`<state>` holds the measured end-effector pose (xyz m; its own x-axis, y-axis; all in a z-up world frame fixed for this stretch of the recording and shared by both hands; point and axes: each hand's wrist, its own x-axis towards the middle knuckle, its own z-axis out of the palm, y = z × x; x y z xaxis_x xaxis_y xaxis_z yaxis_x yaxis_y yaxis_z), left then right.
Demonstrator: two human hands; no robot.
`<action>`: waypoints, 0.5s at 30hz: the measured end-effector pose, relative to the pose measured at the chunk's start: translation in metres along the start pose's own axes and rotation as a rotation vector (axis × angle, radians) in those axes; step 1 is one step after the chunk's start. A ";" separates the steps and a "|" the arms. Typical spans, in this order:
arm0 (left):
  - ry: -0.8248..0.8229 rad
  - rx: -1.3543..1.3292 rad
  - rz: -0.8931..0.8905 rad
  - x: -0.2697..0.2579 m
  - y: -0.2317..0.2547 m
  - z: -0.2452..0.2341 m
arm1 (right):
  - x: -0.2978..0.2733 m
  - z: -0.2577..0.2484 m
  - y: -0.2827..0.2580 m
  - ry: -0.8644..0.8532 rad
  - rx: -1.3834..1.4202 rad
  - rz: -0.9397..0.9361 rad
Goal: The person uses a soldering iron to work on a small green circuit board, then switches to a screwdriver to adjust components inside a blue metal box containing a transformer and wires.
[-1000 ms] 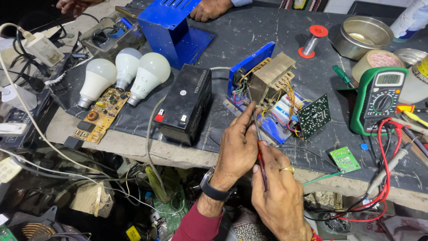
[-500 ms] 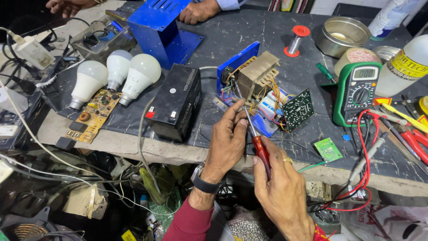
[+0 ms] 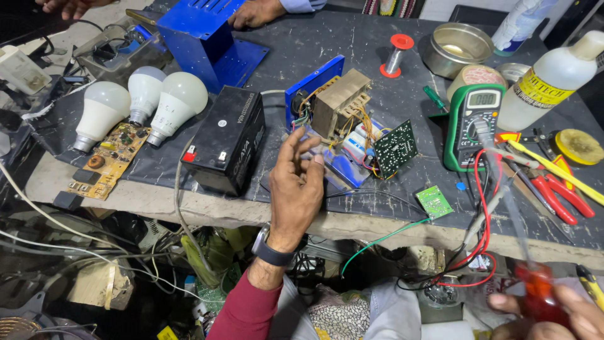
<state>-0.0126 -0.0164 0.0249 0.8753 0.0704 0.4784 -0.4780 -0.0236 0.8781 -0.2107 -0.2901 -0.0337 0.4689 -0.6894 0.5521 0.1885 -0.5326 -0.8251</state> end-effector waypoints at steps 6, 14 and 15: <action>0.083 0.533 0.507 0.034 0.046 -0.014 | 0.050 0.014 -0.018 -0.125 0.074 -0.172; -0.054 0.908 0.263 0.146 0.013 0.030 | 0.152 0.105 -0.079 -0.295 0.251 -0.321; -0.098 0.906 0.194 0.153 0.004 0.035 | 0.168 0.115 -0.079 -0.333 0.275 -0.306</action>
<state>0.1225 -0.0404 0.1022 0.8082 -0.0998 0.5804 -0.4132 -0.7983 0.4381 -0.0473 -0.3072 0.1100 0.5971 -0.3056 0.7417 0.5583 -0.5055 -0.6578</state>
